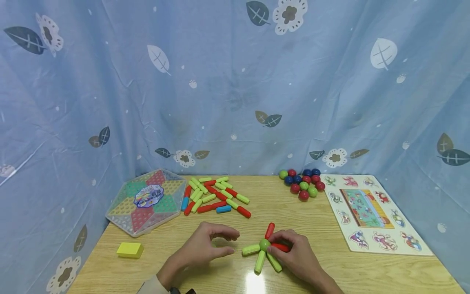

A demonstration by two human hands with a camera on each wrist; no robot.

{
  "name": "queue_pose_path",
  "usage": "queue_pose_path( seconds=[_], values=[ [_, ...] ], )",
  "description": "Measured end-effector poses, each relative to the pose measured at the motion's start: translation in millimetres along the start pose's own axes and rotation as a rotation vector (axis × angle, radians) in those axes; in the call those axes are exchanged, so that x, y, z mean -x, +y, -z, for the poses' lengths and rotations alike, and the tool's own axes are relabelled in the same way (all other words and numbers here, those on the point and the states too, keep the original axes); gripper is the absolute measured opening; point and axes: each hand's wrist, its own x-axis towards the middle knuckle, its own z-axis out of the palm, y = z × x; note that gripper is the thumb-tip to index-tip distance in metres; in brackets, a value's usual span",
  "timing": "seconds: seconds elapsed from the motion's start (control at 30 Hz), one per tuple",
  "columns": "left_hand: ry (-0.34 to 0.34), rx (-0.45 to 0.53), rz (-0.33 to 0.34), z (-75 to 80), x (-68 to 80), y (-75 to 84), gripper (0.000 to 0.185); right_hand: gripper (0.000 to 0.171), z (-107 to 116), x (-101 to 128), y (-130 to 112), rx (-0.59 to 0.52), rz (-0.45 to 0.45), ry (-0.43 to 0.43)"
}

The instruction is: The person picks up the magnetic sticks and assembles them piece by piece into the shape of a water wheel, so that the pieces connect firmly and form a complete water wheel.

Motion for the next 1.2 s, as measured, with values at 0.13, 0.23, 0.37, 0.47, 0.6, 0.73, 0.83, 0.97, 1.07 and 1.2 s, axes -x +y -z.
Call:
queue_pose_path(
  seconds=[0.13,0.23,0.37,0.47,0.6,0.73,0.83,0.97,1.07,1.2],
  values=[
    [-0.019,0.081,-0.009,28.6,20.1,-2.5,0.038,0.017,2,0,0,-0.013,0.002,-0.013],
    [0.003,0.079,-0.006,45.2,32.5,-6.6,0.037,0.017,3,1,0,-0.016,-0.002,-0.024],
    [0.051,-0.018,0.050,55.1,40.8,-16.0,0.035,0.017,3,1,1,-0.017,-0.013,-0.026],
    [0.066,-0.138,0.096,53.7,41.4,-24.4,0.034,0.016,3,1,2,-0.014,-0.018,-0.025],
    [0.051,-0.293,0.077,46.2,37.9,-32.5,0.028,0.018,2,2,1,-0.010,-0.025,-0.028],
    [0.054,-0.395,0.019,38.1,30.5,-33.9,0.021,0.018,2,1,0,-0.008,-0.024,-0.026],
    [0.083,-0.408,0.018,30.4,22.6,-32.5,0.019,0.018,2,2,-1,-0.007,-0.016,-0.024],
    [0.119,-0.332,0.023,12.4,7.6,-28.7,0.020,0.019,2,2,0,-0.012,0.003,-0.022],
    [0.110,-0.279,0.005,-4.8,-6.0,-24.5,0.020,0.019,1,2,1,-0.010,0.026,-0.021],
    [0.079,-0.235,-0.016,-25.3,-22.2,-19.0,0.018,0.017,0,2,2,-0.006,0.060,-0.018]
  ],
)
